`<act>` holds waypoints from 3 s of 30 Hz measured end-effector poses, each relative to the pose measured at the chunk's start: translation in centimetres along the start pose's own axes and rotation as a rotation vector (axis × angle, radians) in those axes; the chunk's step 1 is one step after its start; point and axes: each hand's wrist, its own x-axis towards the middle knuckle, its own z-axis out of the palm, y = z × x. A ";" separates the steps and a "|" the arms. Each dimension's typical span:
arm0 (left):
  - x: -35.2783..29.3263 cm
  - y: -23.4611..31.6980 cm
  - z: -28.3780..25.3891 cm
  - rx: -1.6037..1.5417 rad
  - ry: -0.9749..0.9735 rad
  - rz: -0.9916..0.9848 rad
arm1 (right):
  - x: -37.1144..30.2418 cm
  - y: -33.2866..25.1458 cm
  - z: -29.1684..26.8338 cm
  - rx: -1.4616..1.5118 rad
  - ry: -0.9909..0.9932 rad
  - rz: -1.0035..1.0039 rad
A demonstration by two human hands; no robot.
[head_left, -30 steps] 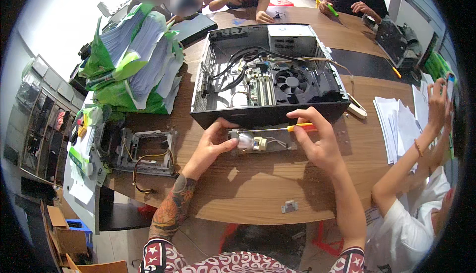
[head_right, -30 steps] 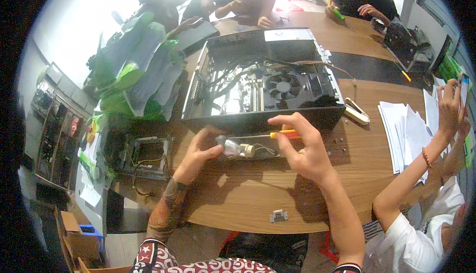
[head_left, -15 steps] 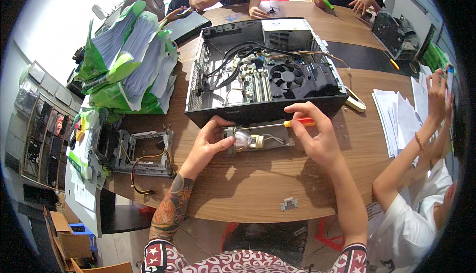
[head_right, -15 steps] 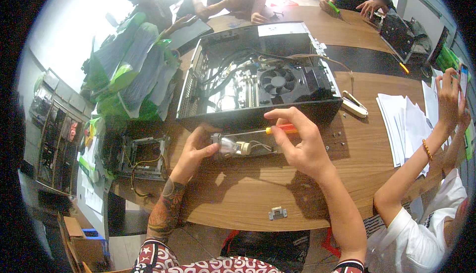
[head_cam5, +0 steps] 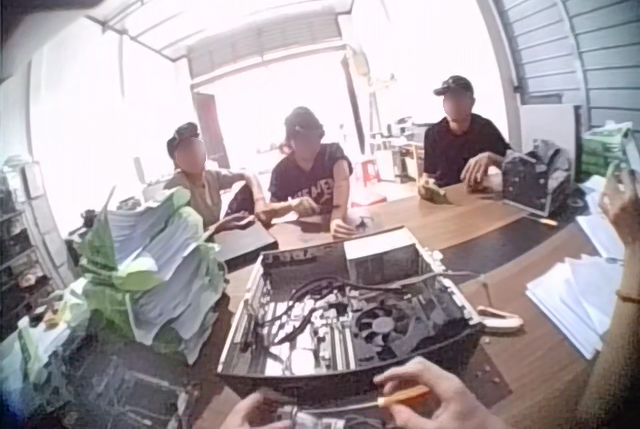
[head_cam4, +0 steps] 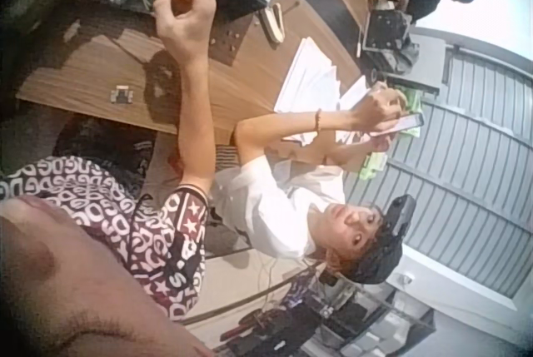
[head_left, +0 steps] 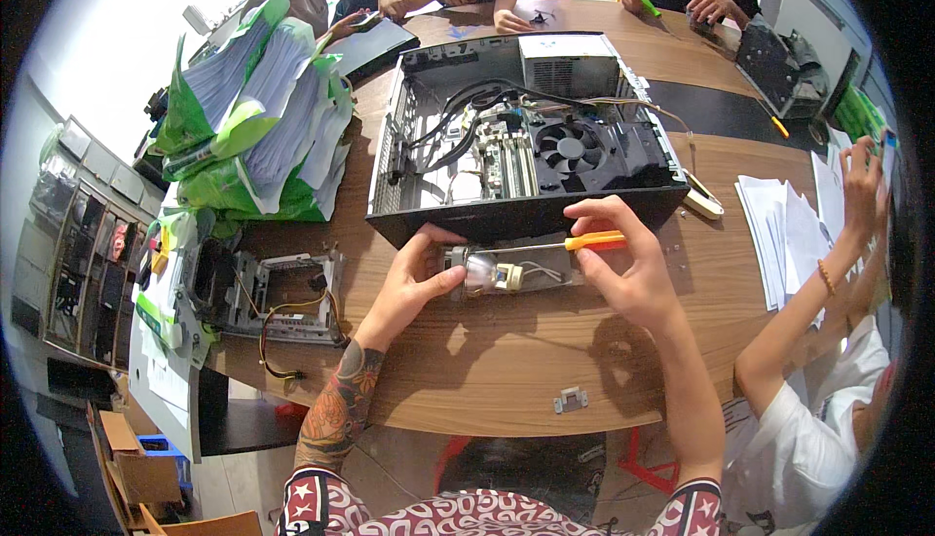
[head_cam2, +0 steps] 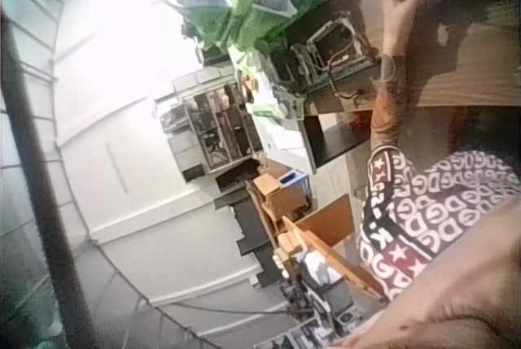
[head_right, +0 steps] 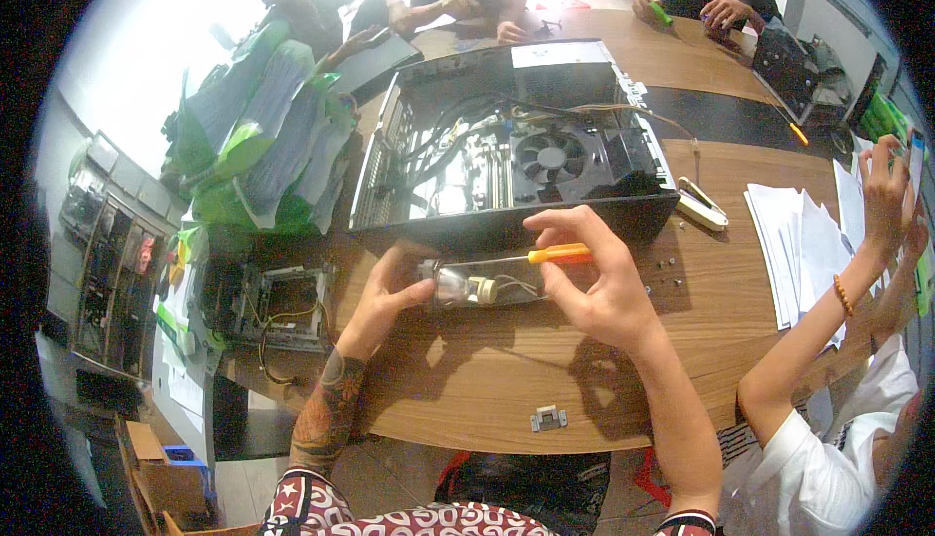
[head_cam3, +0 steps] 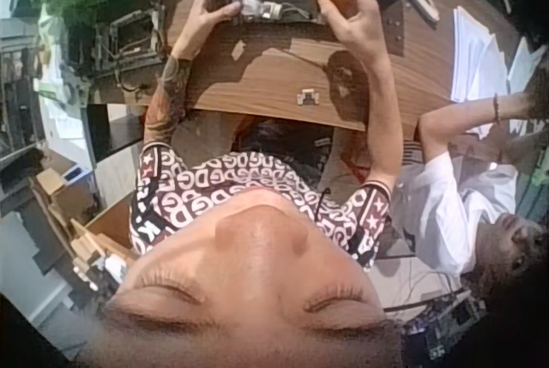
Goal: The person disassembles a projector lamp assembly beside a computer case, loosening screws with a screwdriver and removing the metal casing from the bulb by hand.
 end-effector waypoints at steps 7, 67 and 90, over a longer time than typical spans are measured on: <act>0.0 0.5 0.6 0.036 0.021 -0.019 | 0.1 -0.2 -0.5 -0.141 -0.010 0.205; 0.1 -0.1 0.6 0.289 0.170 0.131 | -0.1 0.5 0.5 -0.145 -0.060 0.134; -0.6 1.8 1.9 0.696 0.188 0.284 | -12.8 -3.5 -6.7 -0.420 0.251 0.406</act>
